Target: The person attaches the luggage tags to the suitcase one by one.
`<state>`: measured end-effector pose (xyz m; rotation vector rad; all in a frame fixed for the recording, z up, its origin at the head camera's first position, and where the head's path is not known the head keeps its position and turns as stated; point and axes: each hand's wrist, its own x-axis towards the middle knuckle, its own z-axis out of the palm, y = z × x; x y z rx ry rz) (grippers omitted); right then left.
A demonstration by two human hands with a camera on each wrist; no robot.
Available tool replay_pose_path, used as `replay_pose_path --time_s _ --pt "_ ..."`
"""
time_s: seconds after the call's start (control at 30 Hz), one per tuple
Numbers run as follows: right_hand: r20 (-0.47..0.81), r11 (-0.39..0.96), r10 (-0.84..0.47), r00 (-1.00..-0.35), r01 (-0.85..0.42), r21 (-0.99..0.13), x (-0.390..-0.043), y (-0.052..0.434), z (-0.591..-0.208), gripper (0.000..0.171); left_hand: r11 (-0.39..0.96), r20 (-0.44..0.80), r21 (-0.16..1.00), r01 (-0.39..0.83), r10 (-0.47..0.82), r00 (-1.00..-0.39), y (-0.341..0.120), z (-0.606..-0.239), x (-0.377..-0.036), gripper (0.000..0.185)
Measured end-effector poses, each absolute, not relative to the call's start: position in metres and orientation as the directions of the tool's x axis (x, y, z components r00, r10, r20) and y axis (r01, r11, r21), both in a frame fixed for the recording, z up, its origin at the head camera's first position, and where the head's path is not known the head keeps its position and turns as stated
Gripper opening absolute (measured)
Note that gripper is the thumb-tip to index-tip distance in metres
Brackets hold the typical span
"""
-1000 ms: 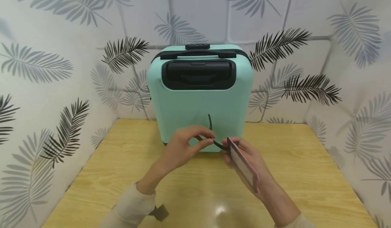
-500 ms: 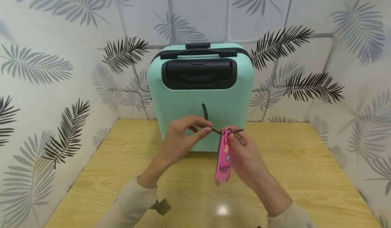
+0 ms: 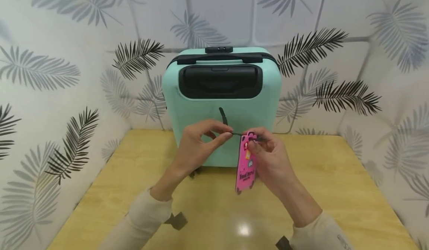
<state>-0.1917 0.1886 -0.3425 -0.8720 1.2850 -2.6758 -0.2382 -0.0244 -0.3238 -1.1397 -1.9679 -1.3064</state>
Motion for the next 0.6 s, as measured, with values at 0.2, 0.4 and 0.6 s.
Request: replay_pose_path --time_s 0.2,0.4,0.6 --pt "0.51 -0.571 -0.208 -0.835 -0.319 -0.756 -0.2 0.186 -0.338 0.015 0.181 0.78 0.481 0.858 0.358 -0.513 -0.025 -0.319 -0.242 0.012" --pt "0.525 -0.59 -0.21 -0.825 -0.321 -0.741 -0.205 0.183 -0.333 0.018 0.162 0.816 0.409 0.898 0.376 -0.44 -0.019 -0.308 -0.243 0.015" --pt "0.515 -0.537 -0.13 -0.847 -0.376 -0.755 -0.208 0.177 -0.317 0.017 0.171 0.828 0.387 0.906 0.37 -0.423 -0.019 -0.302 -0.244 0.015"
